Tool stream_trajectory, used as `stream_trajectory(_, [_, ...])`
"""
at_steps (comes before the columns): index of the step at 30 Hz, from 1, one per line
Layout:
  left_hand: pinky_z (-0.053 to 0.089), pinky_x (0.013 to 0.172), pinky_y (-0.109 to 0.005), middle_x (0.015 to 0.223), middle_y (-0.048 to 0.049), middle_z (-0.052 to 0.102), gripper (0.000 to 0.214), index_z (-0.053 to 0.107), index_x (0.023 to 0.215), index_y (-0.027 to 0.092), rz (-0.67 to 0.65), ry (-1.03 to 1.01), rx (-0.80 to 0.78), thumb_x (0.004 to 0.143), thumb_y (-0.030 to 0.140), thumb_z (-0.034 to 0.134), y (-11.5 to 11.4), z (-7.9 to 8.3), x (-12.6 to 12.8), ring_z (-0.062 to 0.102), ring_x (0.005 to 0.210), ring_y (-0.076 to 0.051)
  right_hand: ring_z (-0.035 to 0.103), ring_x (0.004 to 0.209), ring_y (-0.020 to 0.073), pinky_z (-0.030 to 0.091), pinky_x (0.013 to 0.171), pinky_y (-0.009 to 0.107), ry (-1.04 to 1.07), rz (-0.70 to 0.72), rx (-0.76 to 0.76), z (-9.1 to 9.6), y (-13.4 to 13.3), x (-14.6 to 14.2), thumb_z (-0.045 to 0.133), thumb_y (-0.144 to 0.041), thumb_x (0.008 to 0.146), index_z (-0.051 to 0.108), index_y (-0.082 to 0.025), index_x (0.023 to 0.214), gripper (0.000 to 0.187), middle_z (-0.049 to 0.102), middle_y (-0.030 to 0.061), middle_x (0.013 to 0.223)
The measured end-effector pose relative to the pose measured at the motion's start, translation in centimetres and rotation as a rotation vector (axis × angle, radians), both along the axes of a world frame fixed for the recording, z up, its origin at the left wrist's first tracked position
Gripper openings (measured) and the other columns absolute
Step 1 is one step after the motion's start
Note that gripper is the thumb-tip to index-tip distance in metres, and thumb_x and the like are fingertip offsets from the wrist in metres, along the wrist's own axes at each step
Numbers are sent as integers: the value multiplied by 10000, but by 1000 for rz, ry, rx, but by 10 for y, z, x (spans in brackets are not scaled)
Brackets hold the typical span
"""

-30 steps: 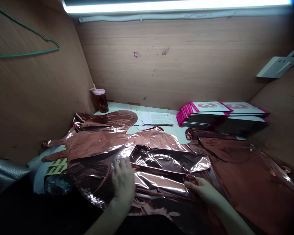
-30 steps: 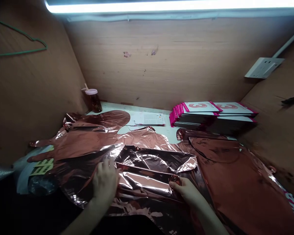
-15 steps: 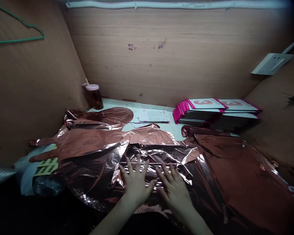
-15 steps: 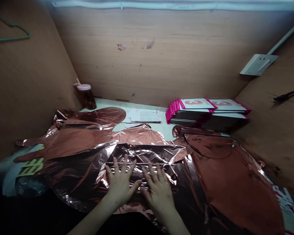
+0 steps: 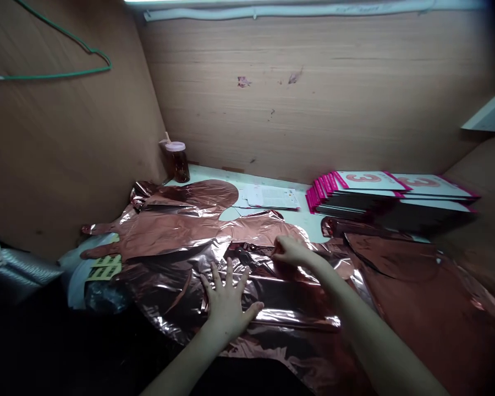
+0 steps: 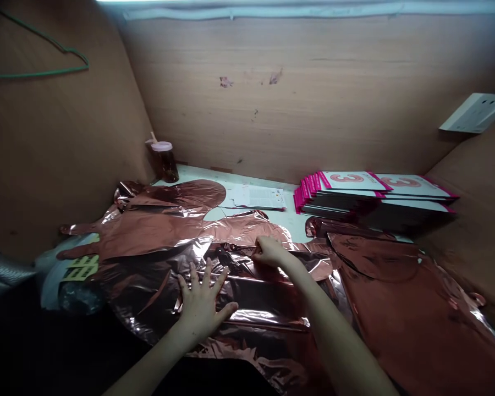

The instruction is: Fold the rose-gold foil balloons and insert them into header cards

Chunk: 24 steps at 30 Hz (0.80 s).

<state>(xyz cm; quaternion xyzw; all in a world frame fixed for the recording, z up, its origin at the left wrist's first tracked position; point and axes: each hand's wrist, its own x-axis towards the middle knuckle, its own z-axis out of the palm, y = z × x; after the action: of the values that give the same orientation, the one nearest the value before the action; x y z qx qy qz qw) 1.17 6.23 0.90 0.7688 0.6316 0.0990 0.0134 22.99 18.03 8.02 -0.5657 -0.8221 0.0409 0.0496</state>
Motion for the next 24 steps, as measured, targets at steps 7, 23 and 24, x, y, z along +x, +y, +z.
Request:
stream_trajectory(7, [-14,1135,-696,1569,-185,281,843,415,1465,170,-41,-47,-154,773,620,584,21,13,-12,57,1471,-447,544,1156,309,466,929,483,-27,339,87,-24,-118,-10,453,-34,794,672,-211,1076,399,585,79,1352])
stream_trajectory(23, [33,1037,-808,1594,-57,265,591,315,1481,402,-252,-42,-110,929,580,429,5,8,-9,162,1448,-453,75,1462,422,365,1064,651,-28,158,331,-100,-210,-40,461,4,761,336,-215,1503,784,244,46,1589])
stream_trajectory(24, [27,1037,-805,1604,-60,233,614,297,1486,404,-270,-21,-116,921,609,424,15,7,-20,124,1456,-453,86,1458,429,397,1053,628,-32,171,310,-100,-217,-38,474,1,738,305,-195,1519,822,231,58,1590])
